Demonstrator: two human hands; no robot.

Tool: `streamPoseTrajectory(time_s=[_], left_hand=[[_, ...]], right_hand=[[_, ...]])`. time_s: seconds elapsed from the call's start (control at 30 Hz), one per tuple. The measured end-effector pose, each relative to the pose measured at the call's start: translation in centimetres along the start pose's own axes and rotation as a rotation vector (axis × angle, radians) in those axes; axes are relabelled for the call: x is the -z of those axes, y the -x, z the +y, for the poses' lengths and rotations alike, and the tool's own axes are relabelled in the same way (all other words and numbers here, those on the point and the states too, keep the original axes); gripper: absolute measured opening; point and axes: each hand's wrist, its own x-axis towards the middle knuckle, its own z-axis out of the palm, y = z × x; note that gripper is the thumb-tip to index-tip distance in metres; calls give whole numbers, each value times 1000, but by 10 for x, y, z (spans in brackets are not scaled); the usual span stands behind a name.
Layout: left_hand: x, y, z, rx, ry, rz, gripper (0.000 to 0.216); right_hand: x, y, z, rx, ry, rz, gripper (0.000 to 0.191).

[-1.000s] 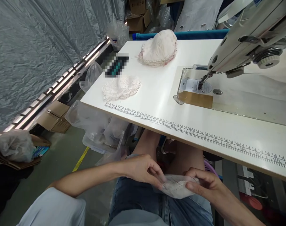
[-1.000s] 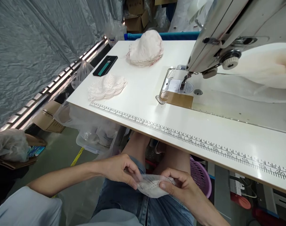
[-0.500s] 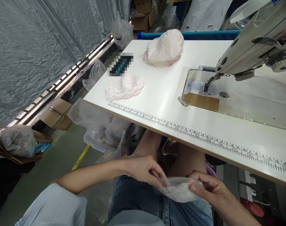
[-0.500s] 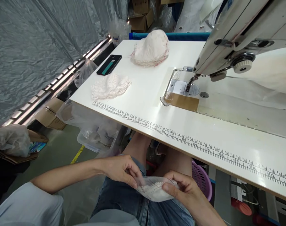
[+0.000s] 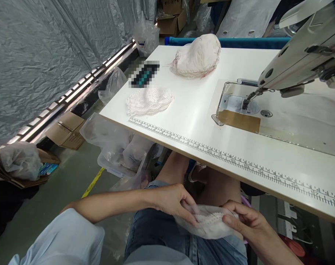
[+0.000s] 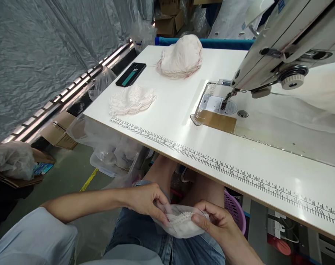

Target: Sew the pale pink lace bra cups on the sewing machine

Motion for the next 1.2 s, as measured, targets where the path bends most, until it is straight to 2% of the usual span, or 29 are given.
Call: streamPoseTrajectory(time_s=[0.23, 0.47, 0.67, 0.77, 1.0, 1.2], left_hand=[[10, 7, 4, 38, 7, -68, 58], [18, 9, 6, 17, 16, -164, 65], [21, 10, 6, 21, 16, -194, 65], [18, 8, 3, -2, 25, -168, 65], [4, -1, 11, -50, -180, -9, 50], [-4, -3, 12, -37, -125, 50, 48]], right_hand=[[-3, 0, -4, -35, 26, -42, 35], [-5, -1, -6, -45, -21, -52, 31], [-5, -3, -5, -20, 22, -67, 32], [-5, -5, -4, 3, 78, -119, 32], [-10, -5, -9, 108, 243, -174, 32], [-9, 0, -11, 182, 403, -172, 28]])
